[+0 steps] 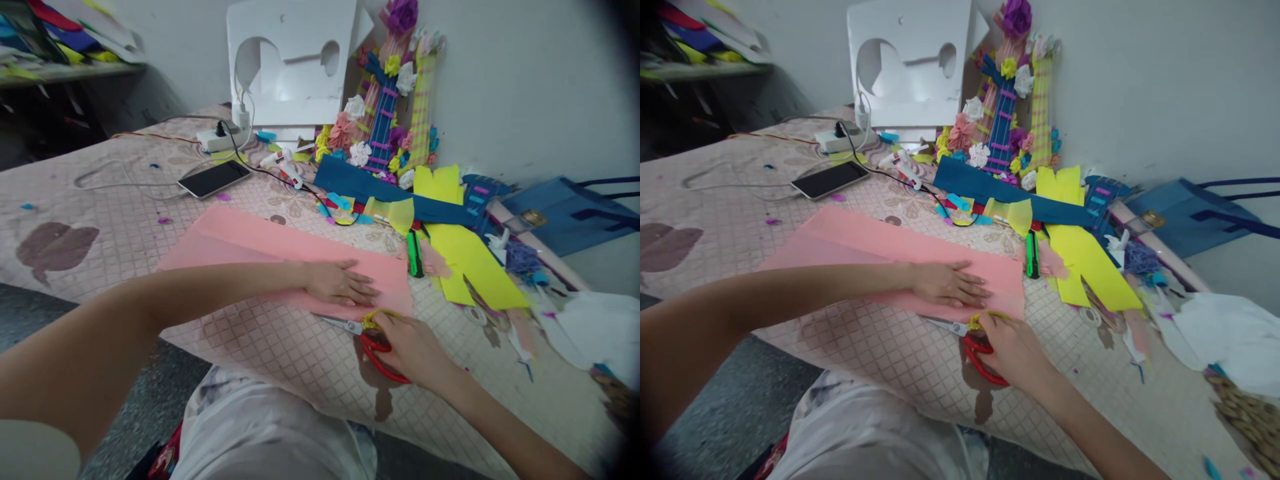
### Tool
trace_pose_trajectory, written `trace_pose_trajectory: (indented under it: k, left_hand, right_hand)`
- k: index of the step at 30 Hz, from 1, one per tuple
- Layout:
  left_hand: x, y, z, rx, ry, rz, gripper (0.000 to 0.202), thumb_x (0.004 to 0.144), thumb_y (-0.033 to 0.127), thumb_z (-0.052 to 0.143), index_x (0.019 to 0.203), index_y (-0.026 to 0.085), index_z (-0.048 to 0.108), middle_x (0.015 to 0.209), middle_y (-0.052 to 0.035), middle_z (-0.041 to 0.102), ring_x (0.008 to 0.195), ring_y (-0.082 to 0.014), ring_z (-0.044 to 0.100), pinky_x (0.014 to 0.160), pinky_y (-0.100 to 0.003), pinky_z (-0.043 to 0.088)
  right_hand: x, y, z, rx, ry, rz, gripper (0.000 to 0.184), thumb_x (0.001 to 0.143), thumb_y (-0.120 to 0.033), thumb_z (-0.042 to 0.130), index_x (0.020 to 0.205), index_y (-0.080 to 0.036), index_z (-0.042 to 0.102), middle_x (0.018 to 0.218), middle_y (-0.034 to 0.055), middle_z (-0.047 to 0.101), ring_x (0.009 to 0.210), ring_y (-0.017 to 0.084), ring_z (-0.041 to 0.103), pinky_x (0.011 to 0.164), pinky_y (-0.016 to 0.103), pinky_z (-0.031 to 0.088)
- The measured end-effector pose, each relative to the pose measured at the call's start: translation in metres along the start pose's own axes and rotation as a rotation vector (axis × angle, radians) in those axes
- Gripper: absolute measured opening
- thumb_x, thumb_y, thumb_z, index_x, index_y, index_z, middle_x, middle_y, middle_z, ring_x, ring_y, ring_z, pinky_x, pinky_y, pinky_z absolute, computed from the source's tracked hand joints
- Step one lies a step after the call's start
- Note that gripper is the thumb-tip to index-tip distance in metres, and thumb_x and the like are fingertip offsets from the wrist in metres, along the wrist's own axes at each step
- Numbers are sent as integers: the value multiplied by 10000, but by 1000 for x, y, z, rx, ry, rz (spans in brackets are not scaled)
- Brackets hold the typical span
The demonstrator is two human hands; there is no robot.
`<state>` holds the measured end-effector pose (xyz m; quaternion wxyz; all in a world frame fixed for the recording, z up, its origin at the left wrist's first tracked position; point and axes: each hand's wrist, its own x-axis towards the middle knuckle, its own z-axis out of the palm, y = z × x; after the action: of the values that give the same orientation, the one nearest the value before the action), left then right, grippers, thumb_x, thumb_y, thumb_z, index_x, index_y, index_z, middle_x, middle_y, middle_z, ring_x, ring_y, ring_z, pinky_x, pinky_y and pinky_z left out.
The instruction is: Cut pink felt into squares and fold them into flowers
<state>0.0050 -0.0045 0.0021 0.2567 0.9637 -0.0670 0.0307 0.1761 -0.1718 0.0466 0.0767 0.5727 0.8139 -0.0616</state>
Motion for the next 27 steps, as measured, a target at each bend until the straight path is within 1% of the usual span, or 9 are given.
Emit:
trace_pose_trajectory:
  k: [3,5,8,15,17,22,27]
  left_hand:
    - [0,-1,0,-4,2,5,458,918,355,372,1374,398,386,1497,103,288,1424,-132,145,1133,-338,-115]
    - [-1,-3,2,13,47,50,450,920,352,379,1367,394,401,1483,82,327,1414,-147,192,1141,-361,-89]
    - [-1,-8,6,57,106,102,446,918,323,391,1360,372,424,1453,49,389,1394,-161,255,1146,-393,-62]
    - [0,-15,13,149,89,121,469,944,316,341,1411,279,361,1465,1,370,1410,-154,206,1133,-395,-121]
    - [0,-14,12,143,83,116,470,942,321,350,1410,283,362,1468,6,365,1413,-152,196,1130,-394,-130]
    - [0,-10,8,59,9,44,459,929,319,377,1387,350,385,1492,61,311,1423,-119,143,1120,-349,-165]
    - [0,-10,8,41,101,96,454,916,304,415,1368,339,420,1453,29,393,1403,-145,225,1138,-386,-104]
  right_hand:
    - [0,-1,-1,35,17,2,287,748,-376,659,929,-203,518,824,45,656,815,241,633,674,317,439]
    - [0,-3,-2,69,40,10,323,724,-400,677,931,-207,520,846,47,655,837,240,626,711,322,442]
    - [3,-7,-3,87,58,21,330,720,-412,673,934,-204,533,842,52,656,837,241,623,724,325,442]
    - [11,-12,-3,63,81,-17,206,767,-292,609,941,-192,561,826,68,665,810,226,630,696,300,433]
    - [12,-11,-4,59,70,-31,198,769,-283,609,936,-190,558,817,65,666,801,223,632,687,295,433]
    - [9,-11,-4,62,58,-36,199,772,-291,614,933,-195,547,801,54,667,787,217,634,679,290,433]
    - [11,-15,-4,84,66,-3,235,757,-288,617,960,-190,550,861,71,670,855,234,629,733,314,439]
